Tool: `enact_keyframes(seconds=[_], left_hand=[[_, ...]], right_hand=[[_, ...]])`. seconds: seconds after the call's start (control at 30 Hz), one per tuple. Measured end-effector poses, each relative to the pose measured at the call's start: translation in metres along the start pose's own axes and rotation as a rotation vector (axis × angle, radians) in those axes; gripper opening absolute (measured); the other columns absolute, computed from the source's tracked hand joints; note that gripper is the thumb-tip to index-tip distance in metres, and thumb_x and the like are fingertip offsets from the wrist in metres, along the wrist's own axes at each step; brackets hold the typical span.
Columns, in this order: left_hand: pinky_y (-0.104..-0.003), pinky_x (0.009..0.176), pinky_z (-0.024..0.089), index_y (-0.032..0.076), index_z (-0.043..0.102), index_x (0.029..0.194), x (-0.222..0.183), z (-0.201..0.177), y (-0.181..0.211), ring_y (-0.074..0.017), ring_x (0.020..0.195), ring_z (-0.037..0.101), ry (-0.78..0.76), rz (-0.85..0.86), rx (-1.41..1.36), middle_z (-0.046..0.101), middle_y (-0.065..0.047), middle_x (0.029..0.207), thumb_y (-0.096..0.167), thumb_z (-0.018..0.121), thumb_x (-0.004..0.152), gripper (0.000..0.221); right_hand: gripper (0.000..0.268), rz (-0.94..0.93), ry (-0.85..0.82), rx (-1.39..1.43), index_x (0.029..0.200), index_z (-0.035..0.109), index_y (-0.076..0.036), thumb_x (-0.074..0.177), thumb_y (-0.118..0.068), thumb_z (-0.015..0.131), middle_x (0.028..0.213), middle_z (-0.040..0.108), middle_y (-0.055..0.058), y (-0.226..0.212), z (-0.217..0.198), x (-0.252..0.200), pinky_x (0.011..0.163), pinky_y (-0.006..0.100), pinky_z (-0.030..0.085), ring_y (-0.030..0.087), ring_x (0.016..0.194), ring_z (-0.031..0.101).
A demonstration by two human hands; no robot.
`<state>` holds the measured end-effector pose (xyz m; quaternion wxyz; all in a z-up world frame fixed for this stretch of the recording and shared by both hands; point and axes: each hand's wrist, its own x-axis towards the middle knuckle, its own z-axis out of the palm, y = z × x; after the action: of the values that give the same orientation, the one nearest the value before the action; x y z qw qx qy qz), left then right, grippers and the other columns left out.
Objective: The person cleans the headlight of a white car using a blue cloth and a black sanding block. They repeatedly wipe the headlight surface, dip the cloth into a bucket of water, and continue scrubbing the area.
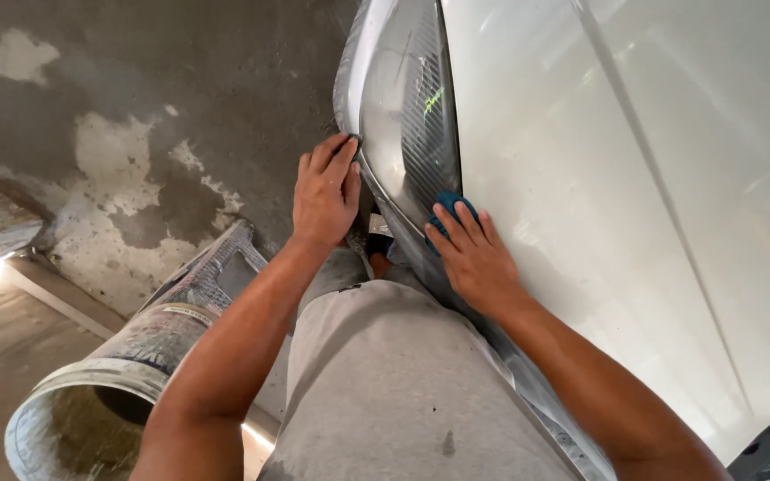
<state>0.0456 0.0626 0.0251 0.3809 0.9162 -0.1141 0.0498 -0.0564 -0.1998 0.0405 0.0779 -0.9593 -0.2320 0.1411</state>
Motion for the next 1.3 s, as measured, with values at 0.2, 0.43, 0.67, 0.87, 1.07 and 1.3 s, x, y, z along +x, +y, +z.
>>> enact_keyframes(seconds=[0.2, 0.43, 0.67, 0.87, 1.07, 1.3], left_hand=[[-0.043, 0.097, 0.052, 0.004, 0.067, 0.129, -0.015, 0.002, 0.013, -0.0355, 0.11, 0.06, -0.001, -0.057, -0.062, 0.062, -0.011, 0.136, 0.008, 0.066, 0.099, 0.031], [-0.042, 0.096, 0.053, 0.006, 0.068, 0.128, -0.011, -0.008, 0.006, -0.0351, 0.111, 0.062, 0.008, -0.123, -0.146, 0.064, -0.011, 0.134, 0.009, 0.066, 0.099, 0.03], [-0.044, 0.098, 0.052, 0.004, 0.066, 0.129, 0.017, -0.007, -0.018, -0.0363, 0.113, 0.062, 0.031, -0.076, -0.087, 0.063, -0.013, 0.135, 0.007, 0.066, 0.098, 0.031], [-0.045, 0.095, 0.052, 0.005, 0.066, 0.129, 0.048, 0.034, -0.007, -0.0378, 0.109, 0.059, -0.054, 0.048, -0.069, 0.062, -0.013, 0.135, 0.008, 0.068, 0.095, 0.034], [-0.043, 0.091, 0.053, 0.007, 0.065, 0.133, 0.079, 0.079, 0.02, -0.0341, 0.103, 0.058, -0.135, 0.08, 0.054, 0.059, -0.01, 0.137, 0.011, 0.07, 0.093, 0.04], [-0.043, 0.088, 0.052, 0.007, 0.063, 0.136, 0.101, 0.117, 0.017, -0.0332, 0.1, 0.057, -0.218, 0.118, 0.143, 0.057, -0.011, 0.139, 0.013, 0.071, 0.088, 0.048]], right_hand=[[0.058, 0.085, 0.088, 0.008, 0.15, 0.053, -0.013, 0.096, -0.035, 0.062, 0.166, 0.031, 0.014, 0.039, -0.007, 0.11, 0.118, 0.066, 0.019, 0.039, 0.152, 0.024], [0.046, 0.116, 0.107, -0.001, 0.139, 0.061, -0.008, 0.097, -0.026, 0.06, 0.161, 0.038, 0.019, 0.049, -0.003, 0.221, 0.123, 0.061, 0.019, 0.043, 0.152, 0.026], [0.044, -0.25, -0.07, -0.054, 0.133, 0.064, -0.008, 0.09, -0.013, 0.056, 0.159, 0.046, 0.009, 0.015, 0.009, 0.106, 0.126, 0.051, 0.024, 0.031, 0.153, 0.034], [0.053, 0.25, -0.295, -0.091, 0.144, 0.057, -0.015, 0.091, -0.017, 0.061, 0.162, 0.042, 0.008, 0.099, -0.074, 0.133, 0.12, 0.058, 0.026, 0.032, 0.15, 0.035], [0.047, 0.53, 0.274, 0.093, 0.155, 0.048, -0.007, 0.11, -0.017, 0.057, 0.168, 0.032, 0.014, 0.161, -0.056, 0.169, 0.128, 0.054, 0.012, 0.04, 0.156, 0.018], [0.051, 0.527, 0.247, 0.063, 0.159, 0.042, -0.006, 0.111, -0.019, 0.057, 0.169, 0.028, 0.015, 0.153, -0.058, 0.183, 0.129, 0.056, 0.013, 0.042, 0.158, 0.014]])
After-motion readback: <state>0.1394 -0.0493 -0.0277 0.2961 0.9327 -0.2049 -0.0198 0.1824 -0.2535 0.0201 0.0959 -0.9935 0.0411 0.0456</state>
